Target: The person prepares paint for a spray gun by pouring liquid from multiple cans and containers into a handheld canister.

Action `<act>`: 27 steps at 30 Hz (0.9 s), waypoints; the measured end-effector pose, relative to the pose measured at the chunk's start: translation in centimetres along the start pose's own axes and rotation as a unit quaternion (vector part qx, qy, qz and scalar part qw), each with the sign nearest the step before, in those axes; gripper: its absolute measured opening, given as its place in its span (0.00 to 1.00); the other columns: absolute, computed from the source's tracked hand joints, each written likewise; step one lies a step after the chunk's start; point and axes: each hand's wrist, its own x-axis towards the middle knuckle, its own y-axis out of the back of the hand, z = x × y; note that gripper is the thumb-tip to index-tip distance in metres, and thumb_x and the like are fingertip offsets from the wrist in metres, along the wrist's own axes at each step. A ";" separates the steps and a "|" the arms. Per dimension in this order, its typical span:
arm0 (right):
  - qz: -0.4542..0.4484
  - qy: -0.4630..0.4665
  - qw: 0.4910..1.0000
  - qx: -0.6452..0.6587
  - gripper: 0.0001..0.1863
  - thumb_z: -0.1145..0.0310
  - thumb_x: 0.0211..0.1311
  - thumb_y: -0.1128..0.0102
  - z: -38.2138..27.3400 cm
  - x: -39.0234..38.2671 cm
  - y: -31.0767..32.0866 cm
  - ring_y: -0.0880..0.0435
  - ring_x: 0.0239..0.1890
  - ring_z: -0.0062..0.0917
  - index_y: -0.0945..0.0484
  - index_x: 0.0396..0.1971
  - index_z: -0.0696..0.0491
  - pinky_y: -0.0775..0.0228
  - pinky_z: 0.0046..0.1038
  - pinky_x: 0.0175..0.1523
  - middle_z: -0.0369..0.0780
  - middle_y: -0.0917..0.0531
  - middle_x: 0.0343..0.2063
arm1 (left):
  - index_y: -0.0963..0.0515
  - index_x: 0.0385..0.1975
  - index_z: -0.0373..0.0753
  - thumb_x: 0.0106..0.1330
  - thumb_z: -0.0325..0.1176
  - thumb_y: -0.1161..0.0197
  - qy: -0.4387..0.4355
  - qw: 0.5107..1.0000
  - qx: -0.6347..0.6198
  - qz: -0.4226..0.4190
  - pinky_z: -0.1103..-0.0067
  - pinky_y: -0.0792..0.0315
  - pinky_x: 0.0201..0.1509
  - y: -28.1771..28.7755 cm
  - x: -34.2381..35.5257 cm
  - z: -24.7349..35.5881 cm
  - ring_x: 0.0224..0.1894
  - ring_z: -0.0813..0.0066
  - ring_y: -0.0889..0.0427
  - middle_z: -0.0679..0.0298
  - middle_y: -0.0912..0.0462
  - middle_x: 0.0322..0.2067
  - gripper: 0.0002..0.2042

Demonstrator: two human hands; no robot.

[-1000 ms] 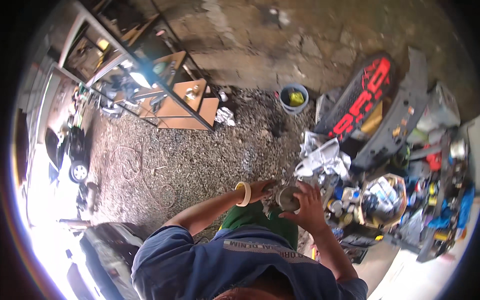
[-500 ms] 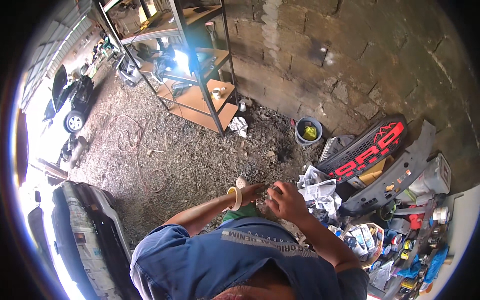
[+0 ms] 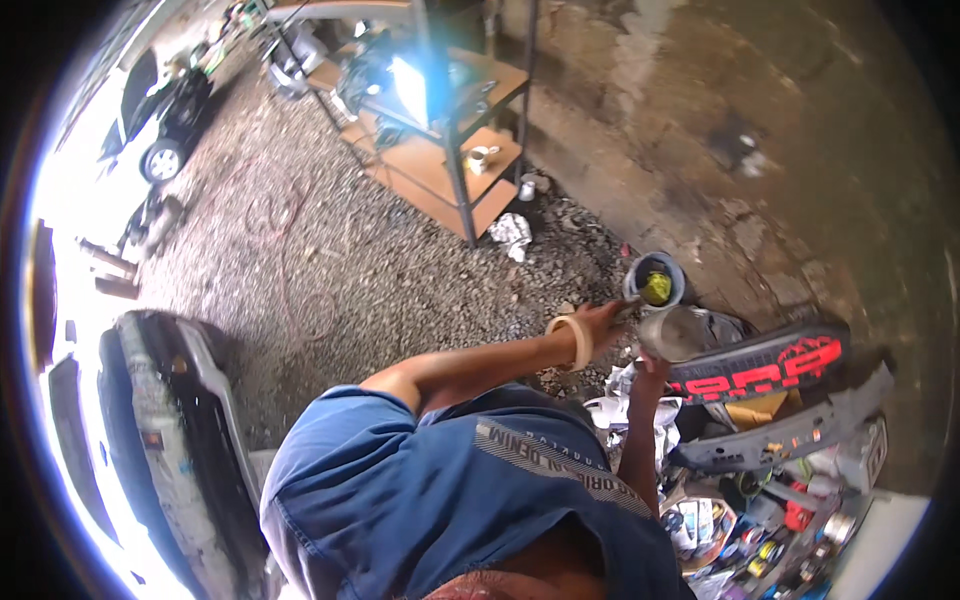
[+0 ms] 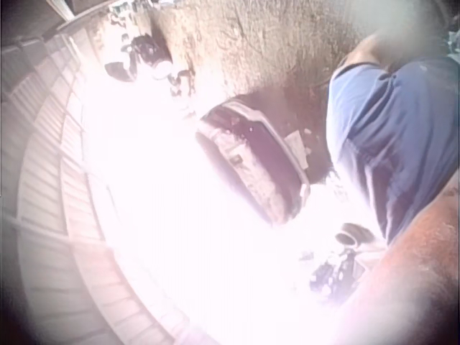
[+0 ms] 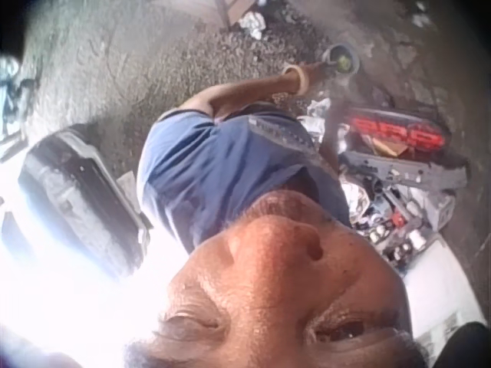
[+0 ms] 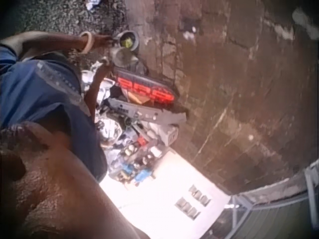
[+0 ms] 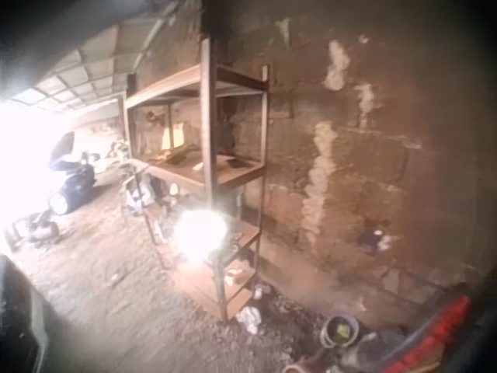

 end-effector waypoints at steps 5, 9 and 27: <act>-0.143 0.100 0.984 0.019 0.37 0.76 0.60 0.45 1.5 5.2 -6.1 0.24 0.58 0.29 0.40 0.71 0.55 0.27 0.32 0.58 0.43 0.30 0.61 | 0.27 0.59 0.43 0.67 0.51 0.40 0.173 0.919 -0.307 0.177 0.58 0.29 0.59 4.7 5.9 4.0 0.55 0.41 0.22 0.45 0.19 0.49 0.25; -0.063 0.088 0.982 0.153 0.34 0.75 0.60 0.43 -0.1 11.5 -7.9 0.23 0.55 0.28 0.38 0.69 0.56 0.27 0.32 0.57 0.44 0.27 0.59 | 0.27 0.58 0.42 0.60 0.45 0.32 0.177 0.871 -0.301 0.347 0.56 0.29 0.50 7.5 10.0 5.0 0.47 0.43 0.22 0.47 0.21 0.39 0.27; -0.061 0.079 0.995 0.000 0.19 0.58 0.76 0.46 -13.8 27.8 -0.8 0.35 0.13 0.14 0.22 0.43 0.62 0.46 0.17 0.15 0.40 0.13 0.38 | 0.22 0.39 0.34 0.59 0.39 0.29 0.039 0.695 -0.718 0.001 0.61 0.23 0.53 -3.1 25.4 -3.9 0.46 0.49 0.19 0.50 0.18 0.37 0.16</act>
